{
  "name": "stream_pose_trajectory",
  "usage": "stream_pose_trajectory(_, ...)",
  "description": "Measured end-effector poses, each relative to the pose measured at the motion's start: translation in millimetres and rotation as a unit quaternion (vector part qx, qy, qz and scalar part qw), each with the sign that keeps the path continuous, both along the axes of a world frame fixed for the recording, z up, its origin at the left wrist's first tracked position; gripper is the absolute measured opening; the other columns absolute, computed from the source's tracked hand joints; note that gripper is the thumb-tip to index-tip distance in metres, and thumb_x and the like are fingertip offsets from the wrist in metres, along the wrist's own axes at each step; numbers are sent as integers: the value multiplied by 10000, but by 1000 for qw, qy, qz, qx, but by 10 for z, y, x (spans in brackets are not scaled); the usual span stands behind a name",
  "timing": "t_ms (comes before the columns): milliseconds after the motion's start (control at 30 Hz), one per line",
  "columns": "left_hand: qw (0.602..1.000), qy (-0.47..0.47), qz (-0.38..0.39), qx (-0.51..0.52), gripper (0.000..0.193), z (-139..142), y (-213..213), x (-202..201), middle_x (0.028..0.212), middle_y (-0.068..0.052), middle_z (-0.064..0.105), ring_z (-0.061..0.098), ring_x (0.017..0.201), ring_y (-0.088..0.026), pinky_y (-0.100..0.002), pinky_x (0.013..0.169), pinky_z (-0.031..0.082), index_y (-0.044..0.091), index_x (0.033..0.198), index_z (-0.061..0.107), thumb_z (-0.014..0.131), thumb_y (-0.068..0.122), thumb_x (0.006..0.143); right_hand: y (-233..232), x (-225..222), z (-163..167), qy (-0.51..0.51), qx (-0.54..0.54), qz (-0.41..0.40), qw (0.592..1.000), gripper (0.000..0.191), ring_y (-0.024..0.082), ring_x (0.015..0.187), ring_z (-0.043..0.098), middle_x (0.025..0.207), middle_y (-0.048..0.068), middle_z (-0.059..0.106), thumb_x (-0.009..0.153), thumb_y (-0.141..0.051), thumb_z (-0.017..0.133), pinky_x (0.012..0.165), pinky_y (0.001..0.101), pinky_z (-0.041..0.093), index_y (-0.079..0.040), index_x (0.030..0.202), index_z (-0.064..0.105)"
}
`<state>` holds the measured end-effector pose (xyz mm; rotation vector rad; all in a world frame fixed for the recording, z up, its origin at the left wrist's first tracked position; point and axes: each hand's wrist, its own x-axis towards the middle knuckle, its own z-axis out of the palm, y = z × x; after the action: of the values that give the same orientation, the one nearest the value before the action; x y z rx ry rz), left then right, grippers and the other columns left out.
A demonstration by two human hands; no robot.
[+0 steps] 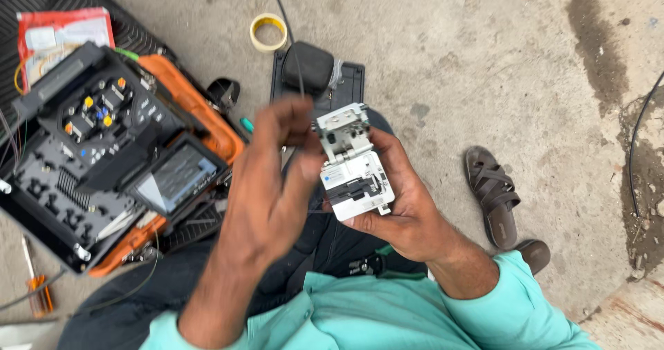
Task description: The person sits on the ground with a fiber fusion splicer kit and splices optical fiber. They strip the fiber coating with a handheld stripper, place the fiber into the splicer holders, operate the splicer, and handle the fiber and splice tray while the machine runs.
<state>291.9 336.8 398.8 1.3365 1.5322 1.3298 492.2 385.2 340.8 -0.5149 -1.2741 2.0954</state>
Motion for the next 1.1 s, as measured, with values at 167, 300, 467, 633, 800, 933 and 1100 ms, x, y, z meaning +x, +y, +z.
stream_pose_trajectory(167,970,215,-12,111,477,19,-111,42,925,-111,657,640,892,-273,-417,876,481,10,1113,640,844,270,769,125,78,21,73,-7,-8,997,904,300,1347,585,1575,261,452,894,46,685,1141,471,513,-71,1632,176)
stream_pose_trajectory(300,993,83,-52,64,282,-76,-133,76,770,-9,641,628,709,-121,-383,884,469,24,1054,715,815,73,794,174,58,-46,102,-79,-33,991,794,352,1316,606,1533,310,471,893,-69,618,1107,487,528,-15,1603,265)
stream_pose_trajectory(467,999,37,-29,22,151,-225,-146,124,746,6,636,544,592,-51,-223,508,429,44,1002,757,774,12,856,216,-1,-89,111,-87,-52,989,753,351,1257,625,1496,356,493,914,-81,608,1039,467,557,28,1598,314)
stream_pose_trajectory(633,996,27,6,79,93,-338,-157,139,803,7,631,551,679,-32,-206,586,466,30,1001,732,750,-2,915,218,1,-65,153,-103,-67,981,733,354,1159,655,1452,347,497,979,-124,641,963,445,576,10,1624,319)
stream_pose_trajectory(800,984,-123,117,54,66,-412,-158,82,865,-5,617,496,728,-38,-187,649,403,-25,1009,708,724,-29,945,667,249,-310,85,42,-182,979,722,379,1194,689,1334,235,581,859,32,778,1021,495,602,25,1476,403)
stream_pose_trajectory(933,959,-221,143,104,89,-414,-138,47,1065,-44,648,610,965,-80,-221,889,510,-19,1089,685,672,-38,1003,1277,300,-896,-150,117,-349,918,788,275,1155,702,1260,153,649,772,148,828,998,428,606,1,1406,383)
stream_pose_trajectory(1100,929,-290,190,126,89,-282,-89,24,1172,-57,623,609,1093,-119,-269,1000,496,-20,1070,711,683,-17,986,1374,274,-1447,-297,137,-342,881,900,223,1161,649,1281,100,633,700,103,837,979,360,563,-61,1463,389)
